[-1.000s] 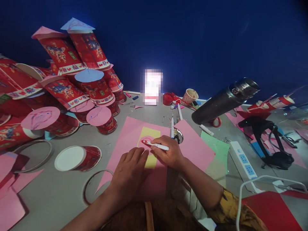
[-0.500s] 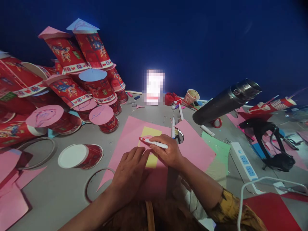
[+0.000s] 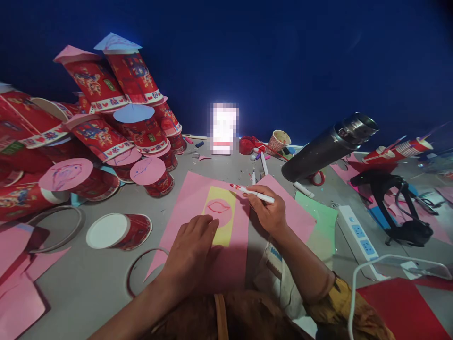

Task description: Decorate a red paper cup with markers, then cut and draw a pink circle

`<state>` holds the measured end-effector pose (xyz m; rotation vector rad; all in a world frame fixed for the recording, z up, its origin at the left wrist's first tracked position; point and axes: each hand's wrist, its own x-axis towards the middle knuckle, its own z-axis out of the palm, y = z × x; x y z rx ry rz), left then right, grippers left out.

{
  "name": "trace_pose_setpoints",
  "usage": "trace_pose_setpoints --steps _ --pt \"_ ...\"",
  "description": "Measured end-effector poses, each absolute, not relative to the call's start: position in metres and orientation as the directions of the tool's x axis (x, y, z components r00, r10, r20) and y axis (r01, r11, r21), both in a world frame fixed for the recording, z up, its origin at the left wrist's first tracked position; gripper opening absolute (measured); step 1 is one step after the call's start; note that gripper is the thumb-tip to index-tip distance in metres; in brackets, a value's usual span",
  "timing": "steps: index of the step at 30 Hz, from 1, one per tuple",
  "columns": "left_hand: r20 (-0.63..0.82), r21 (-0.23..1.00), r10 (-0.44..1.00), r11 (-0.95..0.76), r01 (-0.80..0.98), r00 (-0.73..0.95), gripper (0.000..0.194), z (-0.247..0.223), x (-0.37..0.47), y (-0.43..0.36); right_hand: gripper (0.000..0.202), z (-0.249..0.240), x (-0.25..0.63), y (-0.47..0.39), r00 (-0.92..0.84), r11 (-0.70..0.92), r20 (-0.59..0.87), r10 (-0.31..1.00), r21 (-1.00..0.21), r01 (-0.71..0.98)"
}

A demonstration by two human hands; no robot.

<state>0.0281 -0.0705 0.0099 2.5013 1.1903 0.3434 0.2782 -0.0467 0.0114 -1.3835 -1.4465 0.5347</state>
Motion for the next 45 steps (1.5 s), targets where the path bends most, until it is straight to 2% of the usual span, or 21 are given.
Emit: trace_pose_setpoints --steps 4,8,12,17,23,28,32,36,39,42,45 --pt "0.179 0.46 0.836 -0.537 0.707 0.519 0.021 0.006 0.024 -0.067 0.027 0.011 0.29 -0.044 0.29 0.171 0.297 0.91 -0.905 0.39" --pt "0.192 0.372 0.883 -0.47 0.8 0.429 0.022 0.009 0.023 -0.063 0.029 0.017 0.298 -0.04 0.347 0.17 0.272 0.898 -0.939 0.298" --pt "0.194 0.296 0.867 -0.498 0.815 0.46 0.027 0.011 0.024 -0.062 0.037 0.022 0.304 -0.034 0.378 0.153 0.199 0.904 -0.977 0.15" --pt "0.198 0.274 0.841 -0.54 0.796 0.503 0.024 0.008 0.025 -0.062 0.037 0.02 0.307 -0.028 0.39 0.095 0.092 0.916 -0.995 0.012" --pt "0.182 0.258 0.842 -0.539 0.802 0.508 0.021 0.007 0.023 -0.061 0.035 0.021 0.315 -0.022 0.501 0.159 0.107 0.859 -0.985 -0.063" --pt "0.19 0.246 0.826 -0.563 0.789 0.531 0.016 0.004 0.019 -0.06 0.033 0.022 0.321 -0.019 0.566 0.138 0.131 0.814 -0.99 0.03" --pt "0.254 0.252 0.819 -0.569 0.783 0.514 0.015 0.001 0.02 -0.06 0.031 0.02 0.322 -0.022 0.453 0.132 0.206 0.868 -0.973 0.19" --pt "0.251 0.269 0.841 -0.536 0.801 0.479 0.011 0.002 0.023 -0.06 0.026 0.016 0.325 -0.022 0.329 0.095 0.288 0.899 -0.863 0.496" --pt "0.206 0.315 0.877 -0.48 0.819 0.435 0.011 0.005 0.025 -0.06 0.026 0.012 0.328 -0.021 0.268 0.018 0.271 0.924 -0.734 0.679" --pt "0.221 0.346 0.895 -0.443 0.827 0.387 0.015 0.007 0.026 -0.06 0.029 0.012 0.329 -0.022 0.253 -0.044 0.236 0.938 -0.645 0.763" --pt "0.229 0.351 0.898 -0.435 0.829 0.375 0.019 0.006 0.026 -0.059 0.03 0.016 0.328 -0.024 0.25 -0.048 0.217 0.944 -0.657 0.752"
